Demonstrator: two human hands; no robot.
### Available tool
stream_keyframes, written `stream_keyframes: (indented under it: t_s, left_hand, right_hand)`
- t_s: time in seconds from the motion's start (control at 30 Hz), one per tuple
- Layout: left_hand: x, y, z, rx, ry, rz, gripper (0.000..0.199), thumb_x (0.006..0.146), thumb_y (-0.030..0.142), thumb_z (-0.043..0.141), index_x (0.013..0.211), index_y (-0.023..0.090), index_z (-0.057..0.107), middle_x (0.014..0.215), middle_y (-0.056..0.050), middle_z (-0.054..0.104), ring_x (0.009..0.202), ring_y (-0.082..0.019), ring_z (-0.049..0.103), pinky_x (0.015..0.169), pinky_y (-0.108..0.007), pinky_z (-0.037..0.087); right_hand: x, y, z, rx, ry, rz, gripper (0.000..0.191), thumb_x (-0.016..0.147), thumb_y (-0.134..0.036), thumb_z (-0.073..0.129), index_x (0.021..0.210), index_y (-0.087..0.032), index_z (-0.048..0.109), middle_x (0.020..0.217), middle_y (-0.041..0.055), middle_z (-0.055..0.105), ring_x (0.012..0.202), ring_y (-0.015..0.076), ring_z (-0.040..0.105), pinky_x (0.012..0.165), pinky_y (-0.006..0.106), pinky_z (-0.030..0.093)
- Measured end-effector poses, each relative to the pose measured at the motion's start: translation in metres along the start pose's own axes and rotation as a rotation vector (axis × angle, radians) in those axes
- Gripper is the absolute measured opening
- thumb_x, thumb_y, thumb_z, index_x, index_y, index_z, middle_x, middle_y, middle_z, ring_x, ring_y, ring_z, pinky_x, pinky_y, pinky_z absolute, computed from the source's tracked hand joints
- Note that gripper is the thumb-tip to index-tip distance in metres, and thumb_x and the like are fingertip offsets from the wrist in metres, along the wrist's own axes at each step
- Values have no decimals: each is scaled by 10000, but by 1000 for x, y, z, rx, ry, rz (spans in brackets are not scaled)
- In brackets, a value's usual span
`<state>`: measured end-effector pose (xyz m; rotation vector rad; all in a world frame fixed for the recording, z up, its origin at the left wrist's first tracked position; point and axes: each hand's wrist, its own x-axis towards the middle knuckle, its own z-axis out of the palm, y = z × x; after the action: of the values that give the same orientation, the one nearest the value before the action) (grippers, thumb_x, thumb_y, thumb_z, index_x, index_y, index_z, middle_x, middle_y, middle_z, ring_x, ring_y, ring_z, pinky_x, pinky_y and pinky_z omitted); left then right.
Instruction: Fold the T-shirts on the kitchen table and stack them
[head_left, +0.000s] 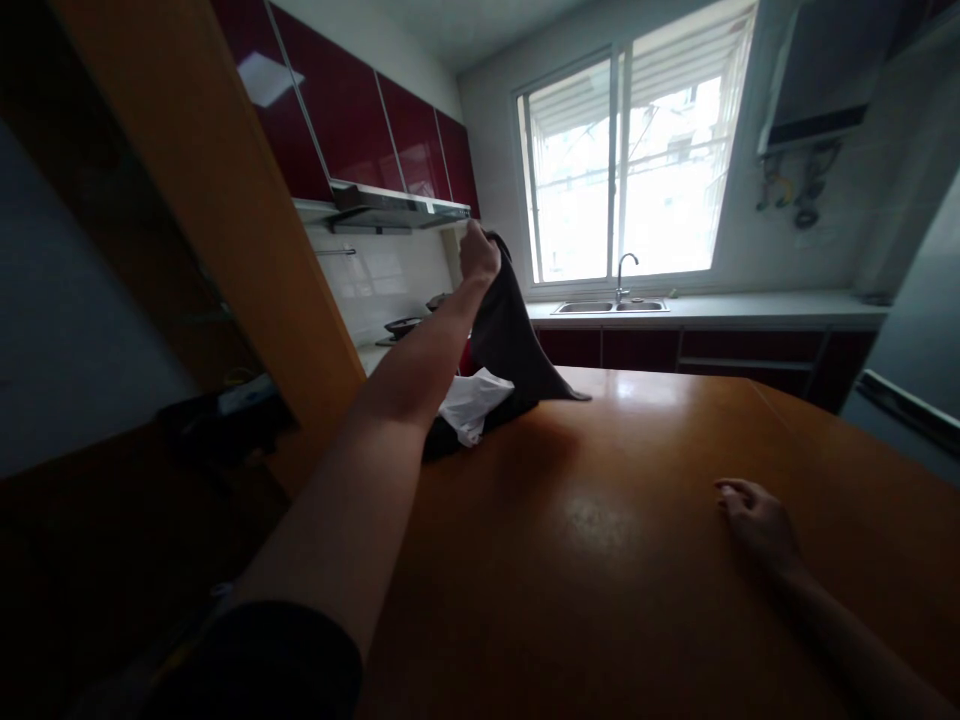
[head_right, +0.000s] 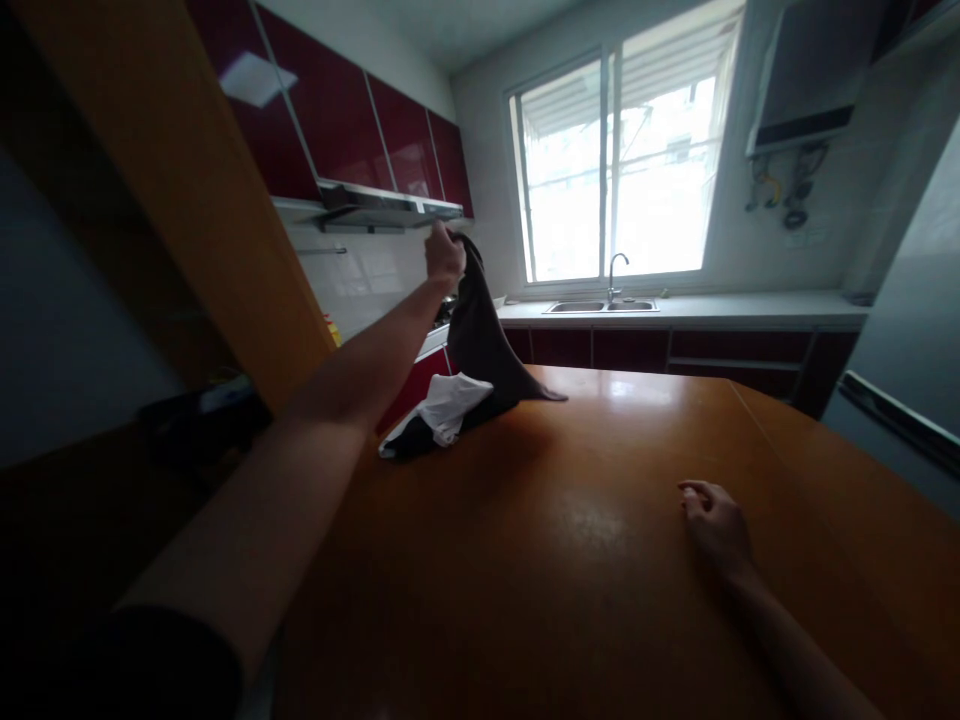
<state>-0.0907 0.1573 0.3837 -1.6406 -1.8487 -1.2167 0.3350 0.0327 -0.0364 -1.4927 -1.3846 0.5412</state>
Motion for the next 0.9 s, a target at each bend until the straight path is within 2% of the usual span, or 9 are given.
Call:
stream_keyframes:
  t_s: [0.1,0.23,0.3,0.33,0.43,0.47,0.57,0.7,0.9]
  left_hand:
    - [3,-38,-23,21,117,-88,320,1082,154,280,1364,25,361,1364,-215,527,1333,-276,483,1044,-425,376]
    - [-54,-101,-32,144,-117,-187,357,1062,252,445,1318,5,461,1329,-226,564,1266,-268,527,1035,-419,413]
    - [-92,-128,-29,168,-291,-199,381,986,324,606,1276,82,559,1271,-151,608,1127,-252,610,957,-429,508]
    - [-111,-138,-26,178,-366,-198,381,971,363,621,1287,154,579,1276,-104,604,1078,-236,633,906,-443,554]
    - [-168,-156,-8,201,-521,-173,388,954,393,638,1255,149,607,1256,-75,615,1083,-278,632,899,-445,560]
    - [-188,-156,0,210,-557,-154,379,957,357,642,1282,170,586,1278,-104,605,1096,-254,632,905,-450,555]
    - [-252,-137,36,188,-613,-42,420,954,253,599,1345,102,562,1410,-235,538,1360,-369,466,1099,-518,397]
    - [-332,-85,94,59,-758,138,496,1025,324,406,1498,179,434,1564,-145,425,1466,-255,363,1189,-422,305]
    - [-381,-37,143,-38,-888,245,658,990,596,333,1570,287,319,1658,-100,233,1539,-327,137,1207,-621,117]
  right_hand:
    - [-2,1,4,-50,-19,-65,383,765,-447,504,935,-175,714,957,125,734,833,270,710,714,355,534]
    - [-5,-1,7,-122,-43,-115,365,796,-412,491,961,-173,714,1050,127,711,851,251,695,733,344,531]
    - [-6,-3,8,-152,-49,-122,362,812,-405,478,964,-172,710,1052,126,704,858,252,691,740,347,530]
    - [-7,-3,8,-168,-52,-127,356,818,-400,474,963,-174,707,1051,125,702,865,253,689,745,349,530]
    - [-9,-4,10,-231,-61,-155,326,837,-378,467,962,-185,699,1074,117,697,899,253,685,774,353,525]
    - [-10,-5,11,-255,-69,-171,318,845,-370,464,963,-189,697,1087,116,694,910,251,684,785,354,523]
    - [-13,-8,16,-329,-97,-239,326,869,-352,446,985,-184,700,1117,123,685,954,254,676,837,371,519]
    - [-18,-10,24,-460,-123,-326,406,909,-375,413,1112,-172,700,1254,139,656,1162,296,613,983,459,472]
    - [-30,-21,30,-704,-315,-304,641,973,-563,356,1474,-186,491,1591,158,376,1500,331,257,1174,607,198]
